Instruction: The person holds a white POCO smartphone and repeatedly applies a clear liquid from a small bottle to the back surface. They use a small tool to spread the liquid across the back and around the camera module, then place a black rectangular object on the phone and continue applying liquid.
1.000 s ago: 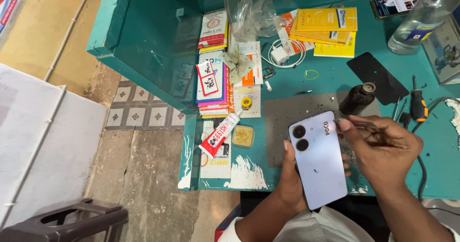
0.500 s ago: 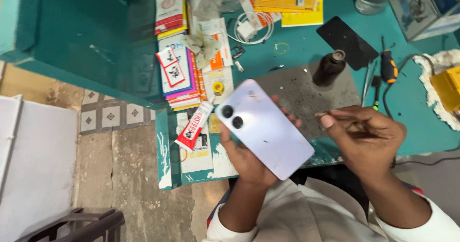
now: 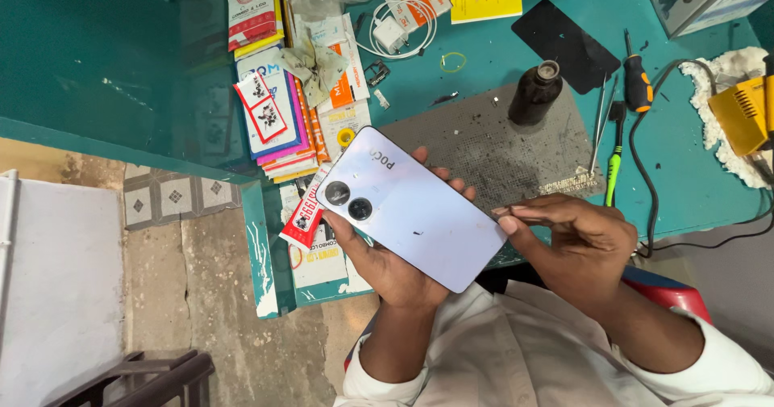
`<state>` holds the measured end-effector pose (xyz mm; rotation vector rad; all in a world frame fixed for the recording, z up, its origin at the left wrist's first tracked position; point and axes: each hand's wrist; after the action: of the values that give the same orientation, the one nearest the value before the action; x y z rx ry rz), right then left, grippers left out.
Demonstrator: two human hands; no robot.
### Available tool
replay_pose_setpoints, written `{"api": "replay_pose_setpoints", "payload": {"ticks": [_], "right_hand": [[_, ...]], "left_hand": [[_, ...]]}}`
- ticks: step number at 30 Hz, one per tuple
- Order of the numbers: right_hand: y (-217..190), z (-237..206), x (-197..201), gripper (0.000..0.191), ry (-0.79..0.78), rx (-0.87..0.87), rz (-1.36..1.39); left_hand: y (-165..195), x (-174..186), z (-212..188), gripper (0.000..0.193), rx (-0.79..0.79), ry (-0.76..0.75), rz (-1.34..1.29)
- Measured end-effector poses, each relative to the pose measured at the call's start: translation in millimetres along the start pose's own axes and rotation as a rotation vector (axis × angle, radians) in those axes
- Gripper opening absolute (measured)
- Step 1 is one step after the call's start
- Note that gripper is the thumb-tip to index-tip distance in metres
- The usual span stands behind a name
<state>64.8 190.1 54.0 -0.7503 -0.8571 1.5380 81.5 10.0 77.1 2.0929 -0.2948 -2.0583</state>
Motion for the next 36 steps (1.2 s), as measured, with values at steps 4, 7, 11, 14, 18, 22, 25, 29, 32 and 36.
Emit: {"api": "replay_pose_setpoints", "payload": {"ticks": [4, 7, 11, 14, 18, 22, 25, 29, 32, 36], "right_hand": [[-1, 2, -1, 0.017, -0.002, 0.013, -0.054], [-2, 4, -2, 0.018, -0.014, 0.05, -0.072], [-4, 6, -3, 0.017, -0.024, 0.059, -0.091], [-7, 8, -5, 0.018, -0.033, 0.105, -0.185], [-17, 13, -7, 0.021, -0.102, 0.297, -0.44], [-23, 24, -14, 0.022, -0.229, 0.377, -0.575], [-22, 28, -22, 0.02, -0.218, 0.405, -0.635], [-15, 25, -23, 0.019, -0.21, 0.36, -0.627], [-5, 21, -21, 0.016, -0.165, 0.179, -0.536], [15, 21, -11, 0.014, -0.113, -0.156, -0.335]], "left_hand": [[-1, -3, -1, 0.111, 0.0, 0.0, -0.013], [-1, -4, 0, 0.112, -0.001, 0.001, 0.002], [-2, -4, 0, 0.112, -0.018, -0.009, 0.003], [-3, 0, -2, 0.112, -0.031, -0.013, -0.001], [-9, 3, -2, 0.108, -0.092, -0.015, 0.023], [-22, 4, 4, 0.105, -0.209, 0.049, 0.051], [-26, 9, 6, 0.108, -0.232, 0.036, 0.185], [-26, 17, 9, 0.108, -0.206, 0.073, 0.222], [-25, 21, 10, 0.107, -0.202, 0.075, 0.25], [-21, 23, 10, 0.106, -0.163, 0.089, 0.252]]}}
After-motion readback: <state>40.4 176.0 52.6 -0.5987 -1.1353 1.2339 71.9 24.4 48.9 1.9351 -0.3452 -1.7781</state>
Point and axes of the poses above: each hand's wrist, its own z-axis towards the middle knuckle, its own x-axis out of the back of the hand, y = z × x, and after that the axes turned 5 degrees about x, right-handed
